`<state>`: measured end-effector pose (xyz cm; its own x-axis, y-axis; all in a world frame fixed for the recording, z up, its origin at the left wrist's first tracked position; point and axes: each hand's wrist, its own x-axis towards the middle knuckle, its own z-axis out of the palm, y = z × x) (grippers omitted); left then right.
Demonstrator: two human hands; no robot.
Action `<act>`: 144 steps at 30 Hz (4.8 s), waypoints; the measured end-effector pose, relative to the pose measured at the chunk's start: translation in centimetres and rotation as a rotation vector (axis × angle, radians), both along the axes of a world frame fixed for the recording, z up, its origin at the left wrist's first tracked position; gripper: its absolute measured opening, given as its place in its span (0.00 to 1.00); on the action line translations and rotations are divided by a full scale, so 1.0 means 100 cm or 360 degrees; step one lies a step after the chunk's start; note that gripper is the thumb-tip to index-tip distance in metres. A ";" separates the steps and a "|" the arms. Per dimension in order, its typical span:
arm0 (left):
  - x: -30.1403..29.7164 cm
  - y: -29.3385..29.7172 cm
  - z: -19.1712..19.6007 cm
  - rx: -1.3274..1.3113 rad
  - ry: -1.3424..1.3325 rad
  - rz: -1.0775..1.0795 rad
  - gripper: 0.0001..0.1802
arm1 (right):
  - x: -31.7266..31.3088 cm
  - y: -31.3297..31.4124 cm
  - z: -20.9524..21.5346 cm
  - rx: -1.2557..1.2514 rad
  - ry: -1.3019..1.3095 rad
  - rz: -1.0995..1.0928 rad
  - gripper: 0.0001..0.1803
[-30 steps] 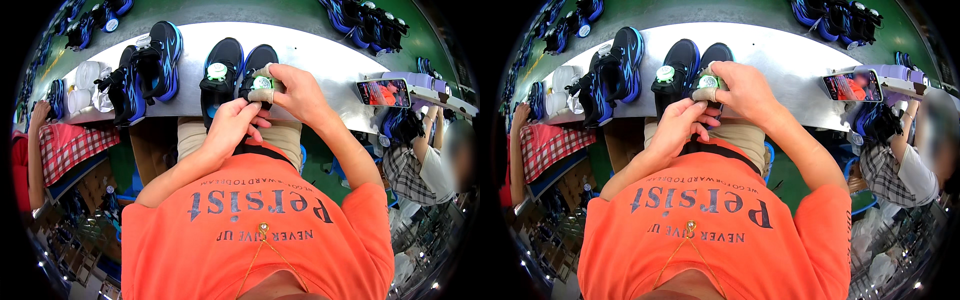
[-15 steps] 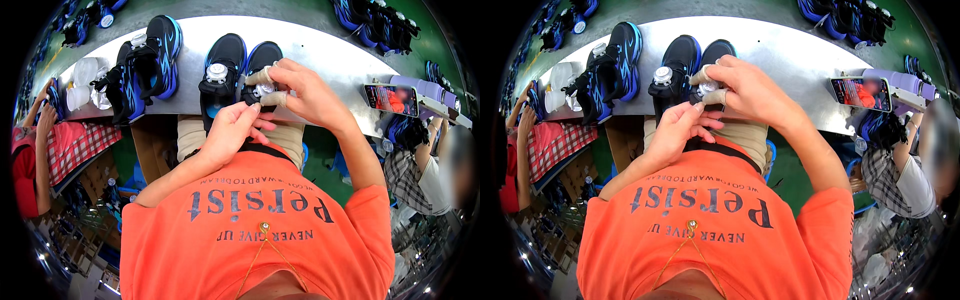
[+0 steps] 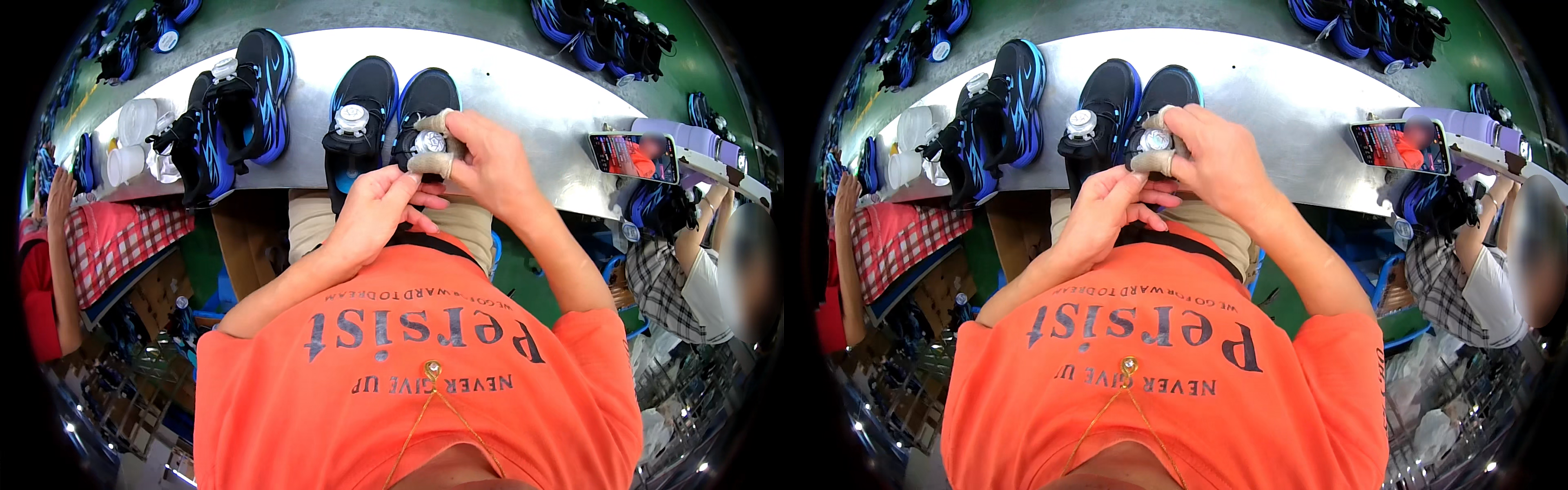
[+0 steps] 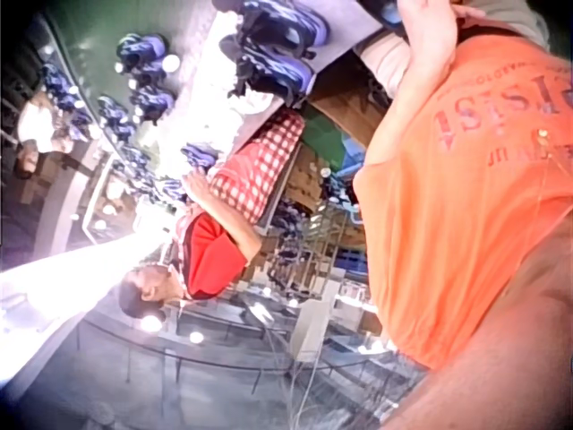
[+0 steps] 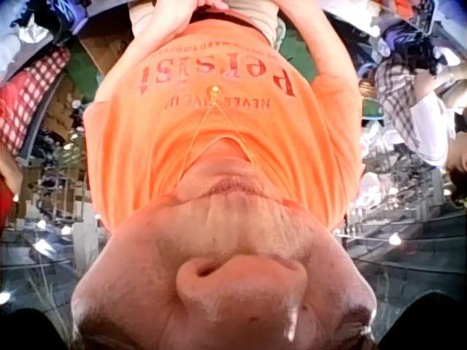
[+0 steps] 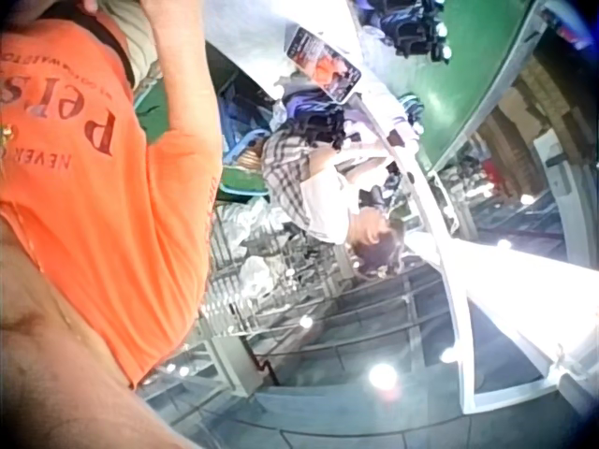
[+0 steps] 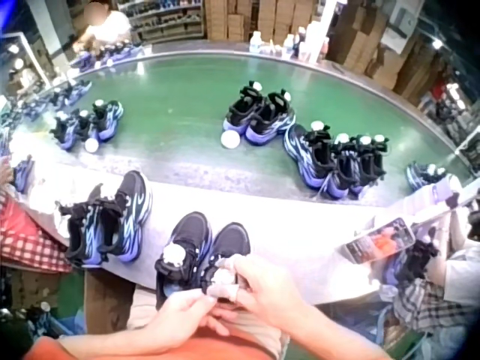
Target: The person applies protective stickers to the dials and places white tags inside blue and black athletic shoes on a factory workbench.
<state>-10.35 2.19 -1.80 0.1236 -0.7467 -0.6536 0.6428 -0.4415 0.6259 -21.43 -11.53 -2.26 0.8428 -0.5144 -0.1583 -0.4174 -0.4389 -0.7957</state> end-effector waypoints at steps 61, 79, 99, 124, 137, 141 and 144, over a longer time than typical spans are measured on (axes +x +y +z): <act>0.083 0.004 0.007 -0.0425 -0.1400 -0.0550 0.20 | 0.152 -0.031 -0.090 -0.0271 -0.0188 0.0432 0.17; 0.071 0.012 -0.003 -0.0372 -0.1929 -0.0510 0.20 | 0.145 -0.037 -0.085 -0.0319 -0.0243 0.0369 0.17; 0.036 0.053 0.032 -0.0514 -0.1705 -0.0551 0.11 | 0.141 -0.032 -0.074 -0.0379 -0.0304 0.0284 0.15; 0.031 0.048 0.005 0.0126 0.0159 0.0421 0.14 | 0.074 -0.018 0.025 0.0458 0.0005 0.0926 0.17; 0.028 0.046 0.007 0.0081 0.0127 0.0443 0.12 | 0.069 -0.010 0.025 -0.0514 -0.0071 0.0991 0.08; 0.032 0.039 0.008 0.0114 0.0088 0.0397 0.13 | 0.066 -0.012 0.016 -0.0604 -0.0204 0.0938 0.08; 0.033 0.036 0.013 0.0125 0.0113 0.0385 0.16 | 0.058 -0.040 0.011 -0.0051 -0.0181 0.0691 0.09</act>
<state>-7.01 5.81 -0.53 0.2439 -0.6478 -0.7218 0.7766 -0.3153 0.5454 -15.58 -15.51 -1.14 0.9928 -0.1125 -0.0423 -0.1001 -0.5792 -0.8090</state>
